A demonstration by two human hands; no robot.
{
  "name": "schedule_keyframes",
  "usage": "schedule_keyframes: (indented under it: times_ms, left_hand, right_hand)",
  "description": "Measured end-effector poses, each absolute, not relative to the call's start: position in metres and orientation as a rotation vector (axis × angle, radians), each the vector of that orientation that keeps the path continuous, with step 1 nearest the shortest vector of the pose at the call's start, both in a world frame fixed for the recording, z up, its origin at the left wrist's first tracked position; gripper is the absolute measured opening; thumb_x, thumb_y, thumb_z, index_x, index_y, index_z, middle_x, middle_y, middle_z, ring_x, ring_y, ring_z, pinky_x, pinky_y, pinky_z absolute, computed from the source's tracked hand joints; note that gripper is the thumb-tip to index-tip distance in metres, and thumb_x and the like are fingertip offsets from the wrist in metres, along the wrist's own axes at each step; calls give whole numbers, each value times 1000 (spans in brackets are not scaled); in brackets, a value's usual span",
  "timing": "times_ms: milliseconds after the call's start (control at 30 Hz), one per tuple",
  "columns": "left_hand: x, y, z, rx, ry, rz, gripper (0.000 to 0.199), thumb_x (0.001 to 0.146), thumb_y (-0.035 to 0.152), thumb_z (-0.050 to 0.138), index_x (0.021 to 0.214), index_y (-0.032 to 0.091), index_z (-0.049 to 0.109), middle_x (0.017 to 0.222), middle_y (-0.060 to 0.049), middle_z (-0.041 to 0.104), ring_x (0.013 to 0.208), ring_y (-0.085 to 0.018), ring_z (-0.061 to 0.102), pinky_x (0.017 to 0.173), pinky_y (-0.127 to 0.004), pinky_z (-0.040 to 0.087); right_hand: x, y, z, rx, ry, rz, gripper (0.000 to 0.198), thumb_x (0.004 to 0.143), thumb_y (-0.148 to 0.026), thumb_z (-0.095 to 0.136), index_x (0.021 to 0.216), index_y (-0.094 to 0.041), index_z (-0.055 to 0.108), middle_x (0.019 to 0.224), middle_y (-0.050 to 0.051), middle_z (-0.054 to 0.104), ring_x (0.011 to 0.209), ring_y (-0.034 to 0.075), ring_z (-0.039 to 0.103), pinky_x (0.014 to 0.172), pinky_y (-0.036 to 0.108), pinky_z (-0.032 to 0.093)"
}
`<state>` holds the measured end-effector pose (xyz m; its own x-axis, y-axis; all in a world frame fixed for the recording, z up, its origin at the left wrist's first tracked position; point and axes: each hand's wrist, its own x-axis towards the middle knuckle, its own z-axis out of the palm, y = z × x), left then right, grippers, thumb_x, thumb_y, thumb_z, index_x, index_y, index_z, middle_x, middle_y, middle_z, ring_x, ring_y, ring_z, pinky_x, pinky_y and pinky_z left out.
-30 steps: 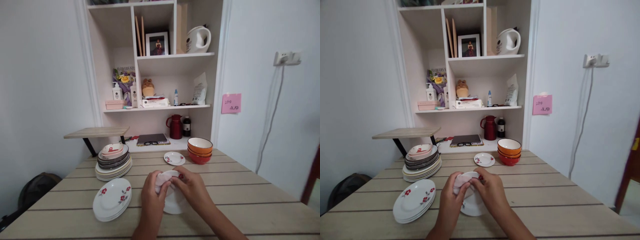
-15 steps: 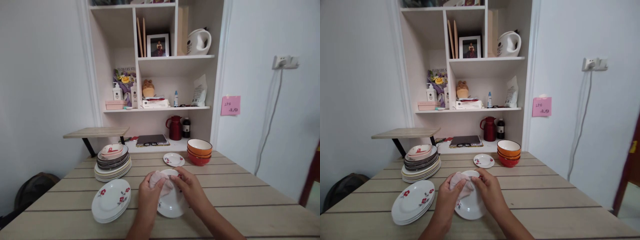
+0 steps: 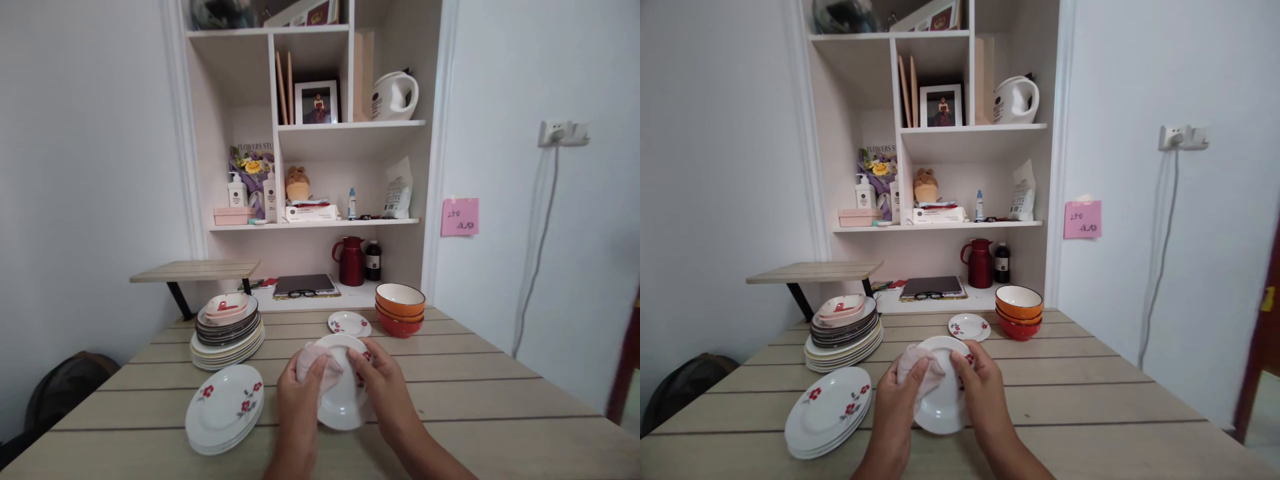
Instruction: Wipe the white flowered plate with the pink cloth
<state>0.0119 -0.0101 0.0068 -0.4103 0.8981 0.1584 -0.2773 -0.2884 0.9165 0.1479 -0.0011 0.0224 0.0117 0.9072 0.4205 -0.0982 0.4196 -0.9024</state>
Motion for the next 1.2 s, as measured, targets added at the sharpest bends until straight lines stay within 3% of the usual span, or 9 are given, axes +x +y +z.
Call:
schedule_keyframes:
  times_ms: [400, 667, 767, 900, 1033, 1200]
  left_hand:
    - [19, -12, 4, 888, 1150, 1798, 52, 61, 47, 81, 96, 11, 72, 83, -10, 76, 68, -22, 70, 62, -28, 55]
    - [13, -14, 4, 936, 1225, 1815, 50, 65, 49, 77, 96, 10, 72, 82, -10, 76, 70, -24, 70, 61, -29, 55]
    - [8, -20, 12, 1146, 1307, 1898, 37, 72, 41, 73, 96, 13, 72, 84, -8, 75, 75, -23, 70, 69, -31, 55]
    - [3, -24, 15, 1714, 1321, 2031, 19, 74, 23, 67, 92, 20, 74, 91, -6, 74, 85, -23, 68, 80, -33, 54]
    - [1, -23, 9, 2093, 1264, 2015, 31, 75, 9, 57, 99, 22, 73, 93, -6, 72, 87, -22, 67, 81, -33, 54]
    - [1, -21, 5, 2228, 1222, 1947, 43, 70, 2, 53, 102, 24, 72, 94, -4, 71, 88, -21, 66, 81, -32, 54]
  right_hand:
    - [138, 0, 16, -750, -968, 1067, 35, 75, -45, 71, 96, -18, 66, 70, -1, 62, 58, 13, 48, 53, 22, 39]
    - [138, 2, 20, -737, -1078, 1166, 30, 82, -42, 63, 101, -19, 61, 69, -2, 60, 58, 14, 50, 55, 23, 41]
    - [146, 1, 28, -809, -1331, 956, 27, 85, -33, 58, 110, -21, 58, 80, 0, 64, 65, 16, 56, 61, 26, 44]
    - [160, 0, 39, -843, -1670, 427, 31, 85, -14, 51, 112, -26, 61, 109, 5, 66, 96, 21, 60, 82, 32, 45]
    - [169, 1, 41, -907, -1907, 150, 28, 84, -6, 48, 96, -24, 66, 98, 5, 69, 92, 22, 60, 81, 34, 43]
    - [167, 0, 40, -811, -2102, 171, 35, 77, -1, 49, 99, -23, 64, 96, 3, 70, 93, 21, 60, 83, 33, 42]
